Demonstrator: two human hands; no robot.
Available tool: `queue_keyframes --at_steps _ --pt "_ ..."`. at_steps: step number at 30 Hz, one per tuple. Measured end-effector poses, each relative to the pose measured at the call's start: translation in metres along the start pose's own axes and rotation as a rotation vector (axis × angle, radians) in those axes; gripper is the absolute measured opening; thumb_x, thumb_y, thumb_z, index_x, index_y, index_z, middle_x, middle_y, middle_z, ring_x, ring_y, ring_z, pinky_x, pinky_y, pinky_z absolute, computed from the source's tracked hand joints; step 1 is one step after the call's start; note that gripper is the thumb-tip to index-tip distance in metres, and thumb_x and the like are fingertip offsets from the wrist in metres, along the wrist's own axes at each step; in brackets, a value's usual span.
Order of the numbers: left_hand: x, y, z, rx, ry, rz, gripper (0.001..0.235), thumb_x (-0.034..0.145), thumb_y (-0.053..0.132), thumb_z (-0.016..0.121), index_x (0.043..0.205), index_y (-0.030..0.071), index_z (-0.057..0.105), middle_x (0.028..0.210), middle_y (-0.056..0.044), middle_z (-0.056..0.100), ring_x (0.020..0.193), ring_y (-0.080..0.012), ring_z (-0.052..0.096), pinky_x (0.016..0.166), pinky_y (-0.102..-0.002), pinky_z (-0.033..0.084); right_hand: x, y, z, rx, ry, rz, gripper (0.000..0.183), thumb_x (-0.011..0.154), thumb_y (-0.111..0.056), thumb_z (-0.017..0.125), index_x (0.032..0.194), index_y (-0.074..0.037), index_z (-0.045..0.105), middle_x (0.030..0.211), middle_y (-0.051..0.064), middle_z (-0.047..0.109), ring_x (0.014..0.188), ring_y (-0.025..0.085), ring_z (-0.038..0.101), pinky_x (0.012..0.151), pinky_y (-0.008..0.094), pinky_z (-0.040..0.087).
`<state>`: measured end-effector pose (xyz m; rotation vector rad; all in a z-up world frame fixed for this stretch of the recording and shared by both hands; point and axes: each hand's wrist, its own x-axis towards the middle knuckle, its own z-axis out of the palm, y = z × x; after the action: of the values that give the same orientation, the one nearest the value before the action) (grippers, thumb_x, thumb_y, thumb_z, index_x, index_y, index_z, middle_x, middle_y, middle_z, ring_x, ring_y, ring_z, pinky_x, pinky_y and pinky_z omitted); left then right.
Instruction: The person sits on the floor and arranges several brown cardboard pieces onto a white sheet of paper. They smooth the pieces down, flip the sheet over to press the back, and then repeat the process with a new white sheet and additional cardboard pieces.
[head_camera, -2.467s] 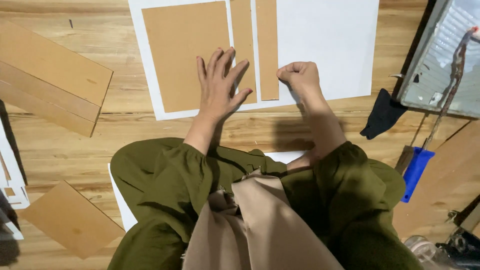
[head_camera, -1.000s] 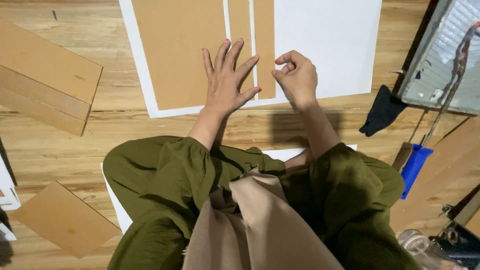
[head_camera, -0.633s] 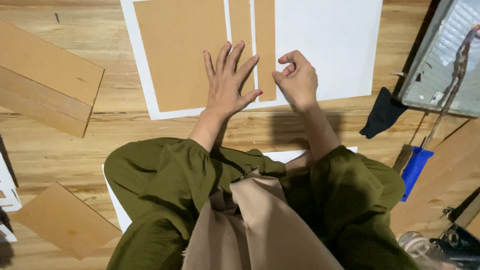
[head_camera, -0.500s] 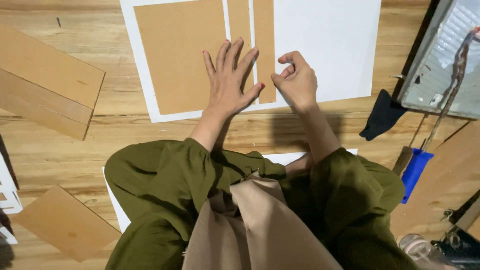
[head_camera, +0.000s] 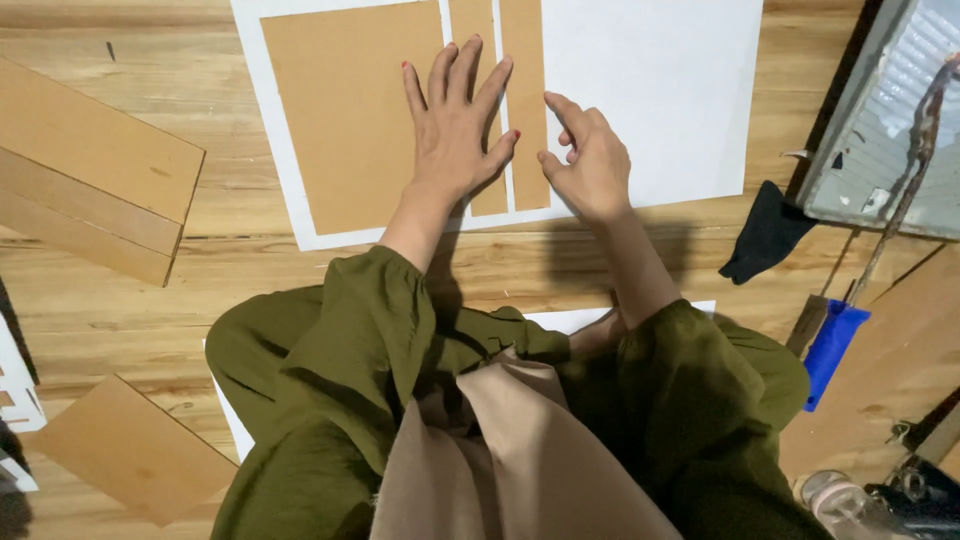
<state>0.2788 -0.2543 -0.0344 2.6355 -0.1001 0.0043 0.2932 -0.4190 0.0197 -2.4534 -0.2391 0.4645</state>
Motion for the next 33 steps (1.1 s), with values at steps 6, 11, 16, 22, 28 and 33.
queue_keyframes --at_steps 6,11,16,22,28,33 --pt "0.000 -0.002 0.005 0.025 -0.012 -0.006 0.068 0.077 0.050 0.055 0.136 0.021 0.040 0.142 -0.010 0.021 0.130 -0.0320 0.016 0.102 -0.063 0.002 0.000 0.004 0.001 -0.017 -0.012 -0.002 0.057 0.073 -0.007 0.065 0.127 -0.021 0.049 0.075 0.000 0.043 0.055 0.009 0.039 0.052 0.021 0.040" --pt "0.000 -0.001 0.002 0.031 -0.038 -0.013 0.069 0.076 0.046 0.062 0.136 0.020 0.040 0.142 -0.010 0.019 0.130 -0.0319 0.014 0.102 -0.062 0.002 0.001 0.001 -0.001 -0.013 -0.037 0.020 0.057 0.073 -0.007 0.064 0.127 -0.019 0.049 0.075 0.000 0.043 0.056 0.008 0.039 0.052 0.021 0.040" --pt "0.001 -0.001 0.004 0.028 -0.042 -0.024 0.069 0.076 0.047 0.060 0.137 0.021 0.040 0.143 -0.009 0.019 0.131 -0.0316 0.015 0.103 -0.061 0.001 0.002 0.000 -0.003 0.014 -0.055 0.036 0.057 0.073 -0.006 0.064 0.127 -0.018 0.049 0.075 -0.001 0.042 0.056 0.008 0.037 0.053 0.021 0.038" --pt "0.001 -0.001 0.002 0.020 -0.022 -0.005 0.069 0.075 0.044 0.064 0.136 0.020 0.041 0.142 -0.010 0.020 0.131 -0.0309 0.014 0.103 -0.061 0.001 0.002 -0.003 -0.005 0.022 -0.066 0.050 0.057 0.074 -0.007 0.063 0.127 -0.019 0.049 0.075 -0.001 0.042 0.057 0.008 0.038 0.054 0.021 0.039" --pt "-0.005 -0.011 -0.003 -0.039 -0.041 -0.027 0.081 0.082 0.057 0.061 0.142 0.023 0.020 0.146 -0.008 0.022 0.136 -0.0286 0.020 0.107 -0.060 0.003 0.002 0.003 -0.008 0.097 -0.063 0.032 0.057 0.075 -0.007 0.060 0.130 -0.015 0.045 0.077 -0.001 0.042 0.056 0.007 0.035 0.051 0.019 0.035" --pt "-0.034 -0.049 -0.029 -0.030 -0.005 -0.077 0.071 0.084 0.064 0.031 0.142 0.023 0.027 0.147 -0.010 0.013 0.136 -0.0352 0.010 0.104 -0.066 0.000 0.002 0.041 -0.022 -0.040 0.104 -0.054 0.059 0.074 -0.002 0.062 0.130 -0.009 0.044 0.088 0.008 0.044 0.077 0.019 0.046 0.068 0.029 0.043"
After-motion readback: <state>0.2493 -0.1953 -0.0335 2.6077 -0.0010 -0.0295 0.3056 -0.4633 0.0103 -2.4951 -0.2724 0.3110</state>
